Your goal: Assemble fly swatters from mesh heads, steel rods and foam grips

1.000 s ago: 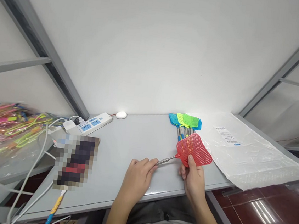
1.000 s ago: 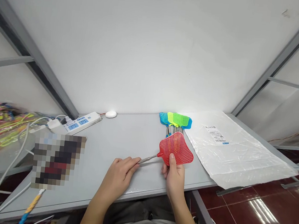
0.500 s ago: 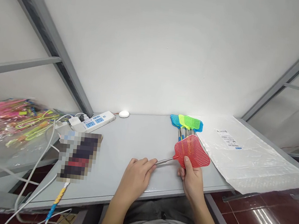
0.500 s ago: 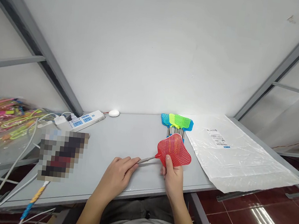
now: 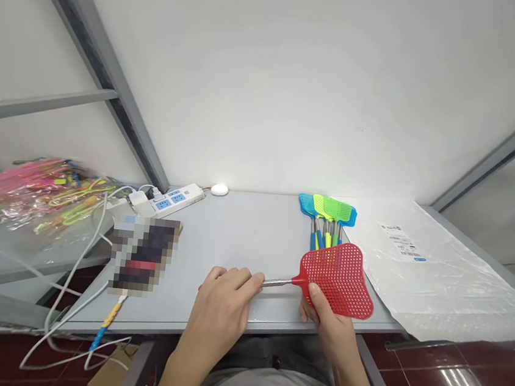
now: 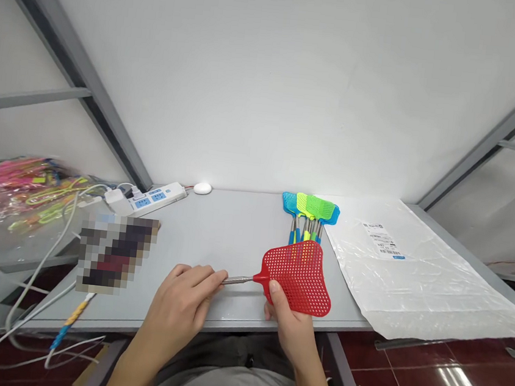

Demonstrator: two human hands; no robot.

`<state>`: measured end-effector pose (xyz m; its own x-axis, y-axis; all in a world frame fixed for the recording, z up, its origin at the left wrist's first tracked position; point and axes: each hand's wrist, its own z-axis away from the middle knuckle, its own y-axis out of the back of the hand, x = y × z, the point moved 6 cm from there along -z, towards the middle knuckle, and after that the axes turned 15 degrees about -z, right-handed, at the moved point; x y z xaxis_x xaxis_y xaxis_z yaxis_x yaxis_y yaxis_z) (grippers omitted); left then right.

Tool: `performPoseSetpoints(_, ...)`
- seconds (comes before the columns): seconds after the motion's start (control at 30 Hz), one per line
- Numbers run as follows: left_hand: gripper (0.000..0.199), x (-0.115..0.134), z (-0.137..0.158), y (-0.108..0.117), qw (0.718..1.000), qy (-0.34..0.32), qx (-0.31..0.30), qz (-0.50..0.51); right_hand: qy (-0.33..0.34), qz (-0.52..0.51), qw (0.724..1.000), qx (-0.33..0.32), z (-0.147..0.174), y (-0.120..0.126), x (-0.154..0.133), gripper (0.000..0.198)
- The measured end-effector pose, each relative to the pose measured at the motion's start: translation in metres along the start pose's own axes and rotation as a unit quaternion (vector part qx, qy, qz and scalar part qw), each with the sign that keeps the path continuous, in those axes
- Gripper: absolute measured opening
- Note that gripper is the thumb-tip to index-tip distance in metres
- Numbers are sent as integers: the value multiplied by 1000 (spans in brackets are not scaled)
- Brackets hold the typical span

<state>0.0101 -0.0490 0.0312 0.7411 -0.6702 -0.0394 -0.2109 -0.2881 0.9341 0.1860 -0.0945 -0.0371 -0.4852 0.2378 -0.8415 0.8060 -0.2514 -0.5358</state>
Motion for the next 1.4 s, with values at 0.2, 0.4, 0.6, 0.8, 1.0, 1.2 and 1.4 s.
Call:
performPoseSetpoints(0.2,21,5,1,-1,999,7,34,8,9,3,1000,23,6,1,-2,30)
performPoseSetpoints(0.4,23,1,2,-8,999,21,-15,31,-7,4,999,39,2,-4,4,32)
performPoseSetpoints(0.6,28,-4,15,-9,988,29,-137,69,-39,87,995,5,-1,-17,27,38)
performPoseSetpoints(0.8,29,13,16,-12,980,2,-153,129,-21,78,997,12,1,-19,34,37)
performPoseSetpoints(1.0,27,30,9,-14,985,8,-134,111,-52,56,996,-45,4,-26,39,36)
performPoseSetpoints(1.2,25,35,4,-10,985,1,-130,111,-37,60,995,-66,5,-26,25,37)
performPoseSetpoints(1.4,31,23,11,7,985,-3,-140,96,38,38,998,18,-4,0,-8,33)
